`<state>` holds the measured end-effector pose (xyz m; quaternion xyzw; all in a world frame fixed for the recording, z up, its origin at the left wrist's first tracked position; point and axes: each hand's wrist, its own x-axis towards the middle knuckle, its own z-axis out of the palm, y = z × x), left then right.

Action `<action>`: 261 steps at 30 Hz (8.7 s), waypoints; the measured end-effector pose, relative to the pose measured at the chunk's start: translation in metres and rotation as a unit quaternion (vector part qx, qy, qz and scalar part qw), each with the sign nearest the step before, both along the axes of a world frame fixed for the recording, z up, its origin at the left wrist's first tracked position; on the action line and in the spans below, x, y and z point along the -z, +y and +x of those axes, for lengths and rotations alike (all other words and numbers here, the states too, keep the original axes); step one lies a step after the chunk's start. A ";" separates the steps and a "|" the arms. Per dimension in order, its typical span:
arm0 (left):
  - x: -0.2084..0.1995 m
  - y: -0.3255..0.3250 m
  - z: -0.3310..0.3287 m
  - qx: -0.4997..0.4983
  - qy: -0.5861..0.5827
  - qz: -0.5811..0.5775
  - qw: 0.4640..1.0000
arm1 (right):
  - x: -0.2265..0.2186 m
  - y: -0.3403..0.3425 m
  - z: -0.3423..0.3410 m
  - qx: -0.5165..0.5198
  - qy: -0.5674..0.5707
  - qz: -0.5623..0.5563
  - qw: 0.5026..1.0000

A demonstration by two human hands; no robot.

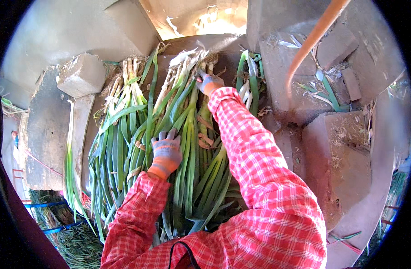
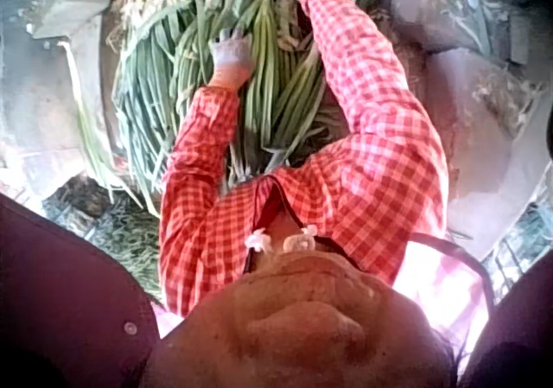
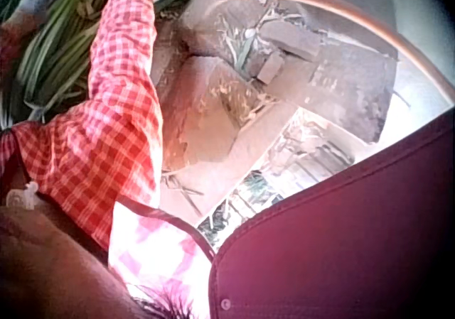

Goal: The person repeatedly picks up bundles of green onions, trims the root ends with a knife, and places the trimmed onions aside. The process is continuous and repetitive throughout the clip.

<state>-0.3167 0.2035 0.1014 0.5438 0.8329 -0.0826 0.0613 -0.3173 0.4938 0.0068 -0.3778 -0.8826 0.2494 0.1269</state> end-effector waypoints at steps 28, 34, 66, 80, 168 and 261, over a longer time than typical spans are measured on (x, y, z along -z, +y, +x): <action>-0.057 -0.098 -0.015 -0.130 -0.540 0.017 0.831 | -0.078 -0.170 0.172 -0.089 -0.030 0.020 0.995; -0.037 -0.086 -0.015 -0.053 -0.280 -0.125 0.950 | -0.064 -0.146 0.167 -0.031 -0.046 -0.025 0.998; -0.034 -0.089 -0.054 -0.098 -0.480 -0.083 0.868 | -0.063 -0.198 0.228 -0.027 -0.042 0.083 0.995; 0.027 0.044 0.038 0.045 0.193 -0.183 0.963 | -0.012 -0.143 0.178 0.174 -0.037 -0.211 0.961; -0.280 -0.173 -0.146 -0.217 -0.237 0.366 0.873 | 0.077 -0.113 0.205 0.024 0.007 -0.143 0.989; -0.119 -0.428 -0.517 -0.475 0.260 -0.018 0.840 | -0.063 -0.093 0.193 -0.019 0.171 -0.189 0.967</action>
